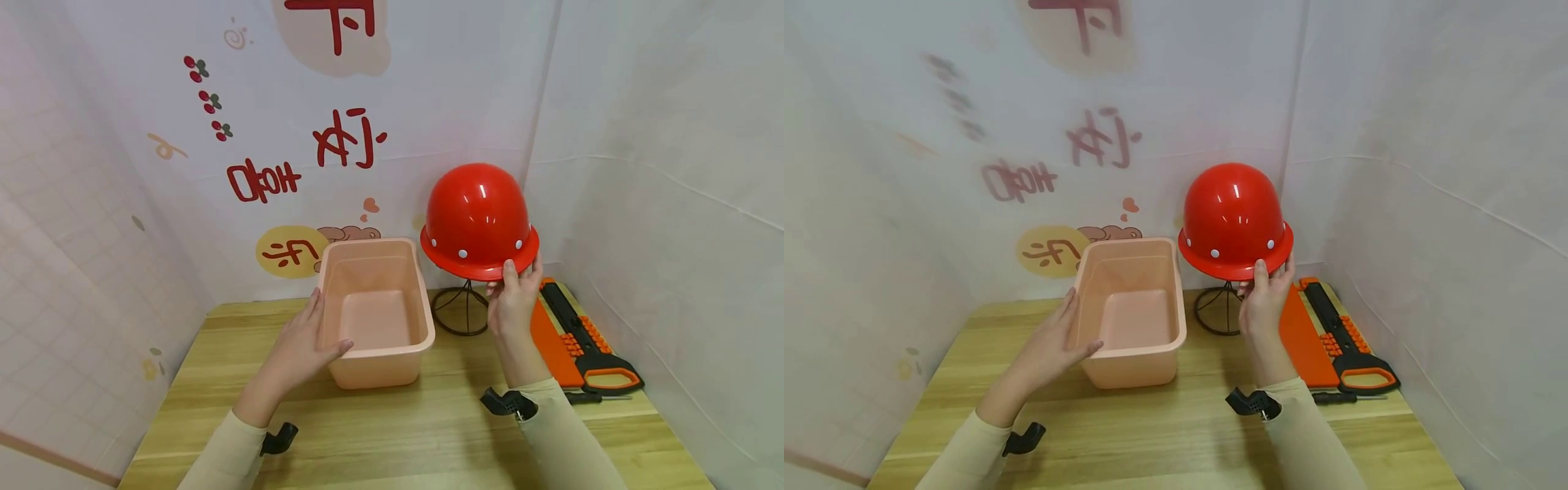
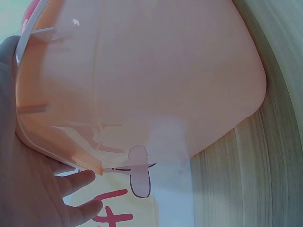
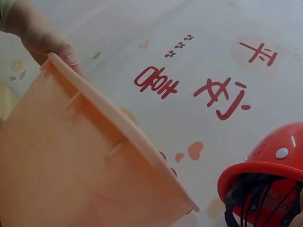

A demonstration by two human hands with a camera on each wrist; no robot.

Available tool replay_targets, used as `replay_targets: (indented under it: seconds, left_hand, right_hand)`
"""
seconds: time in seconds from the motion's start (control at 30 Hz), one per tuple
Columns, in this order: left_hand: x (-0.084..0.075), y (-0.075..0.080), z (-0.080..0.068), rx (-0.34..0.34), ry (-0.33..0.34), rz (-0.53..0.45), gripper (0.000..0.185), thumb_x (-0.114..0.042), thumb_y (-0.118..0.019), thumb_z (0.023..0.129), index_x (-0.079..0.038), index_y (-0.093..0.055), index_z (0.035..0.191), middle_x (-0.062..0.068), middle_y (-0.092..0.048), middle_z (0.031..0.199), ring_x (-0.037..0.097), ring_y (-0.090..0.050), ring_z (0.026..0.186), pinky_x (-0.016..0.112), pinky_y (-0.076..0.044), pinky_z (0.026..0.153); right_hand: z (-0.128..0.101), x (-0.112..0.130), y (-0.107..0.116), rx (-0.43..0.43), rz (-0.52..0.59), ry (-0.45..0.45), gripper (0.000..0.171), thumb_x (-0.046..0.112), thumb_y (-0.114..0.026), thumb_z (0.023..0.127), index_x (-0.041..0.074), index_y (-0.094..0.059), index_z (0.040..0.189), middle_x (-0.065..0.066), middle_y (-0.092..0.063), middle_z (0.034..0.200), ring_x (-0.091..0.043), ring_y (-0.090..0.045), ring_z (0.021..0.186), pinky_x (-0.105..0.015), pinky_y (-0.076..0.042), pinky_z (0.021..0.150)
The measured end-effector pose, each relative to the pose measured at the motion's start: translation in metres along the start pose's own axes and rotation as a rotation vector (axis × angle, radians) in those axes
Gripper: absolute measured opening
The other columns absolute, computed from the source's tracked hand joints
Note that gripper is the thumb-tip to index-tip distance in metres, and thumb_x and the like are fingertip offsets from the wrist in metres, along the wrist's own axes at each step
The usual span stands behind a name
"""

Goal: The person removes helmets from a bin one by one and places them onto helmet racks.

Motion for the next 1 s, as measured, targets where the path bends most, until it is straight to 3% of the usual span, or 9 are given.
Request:
replay_targets:
  seconds: [0.47, 0.7, 1.0]
  left_hand:
    - [-0.003, 0.000, -0.001, 0.001, -0.008, -0.009, 0.123, -0.083, -0.060, 0.097, -0.001, -0.014, 0.176, 0.015, -0.007, 0.185, 0.050, -0.022, 0.165, 0.078, -0.023, 0.125]
    - [-0.004, 0.000, 0.000, 0.001, -0.012, -0.011, 0.123, -0.083, -0.060, 0.097, 0.000, -0.015, 0.175, 0.016, -0.007, 0.185, 0.052, -0.024, 0.164, 0.079, -0.024, 0.125]
    - [-0.005, 0.000, 0.003, -0.002, -0.002, -0.023, 0.123, -0.082, -0.062, 0.096, 0.001, -0.017, 0.175, 0.016, -0.009, 0.185, 0.052, -0.026, 0.163, 0.080, -0.025, 0.124]
  right_hand:
    - [-0.012, -0.010, 0.011, -0.065, -0.050, 0.018, 0.070, 0.009, -0.065, 0.112, 0.021, -0.026, 0.168, -0.020, -0.051, 0.157, -0.015, -0.064, 0.064, -0.021, -0.061, 0.063]
    - [-0.014, -0.014, 0.016, -0.083, -0.071, 0.024, 0.084, 0.003, -0.072, 0.106, 0.024, -0.023, 0.171, -0.018, -0.053, 0.160, -0.019, -0.069, 0.067, -0.025, -0.064, 0.064]
    - [-0.015, -0.019, 0.023, -0.089, -0.145, 0.030, 0.092, 0.003, -0.076, 0.104, 0.031, -0.023, 0.173, -0.022, -0.062, 0.149, -0.021, -0.070, 0.067, -0.028, -0.065, 0.067]
Point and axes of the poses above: each hand's wrist, its own z-axis towards the middle knuckle, its own y-axis out of the back of the hand, x = y × z, the point moved 1 cm from there along z, towards the middle knuckle
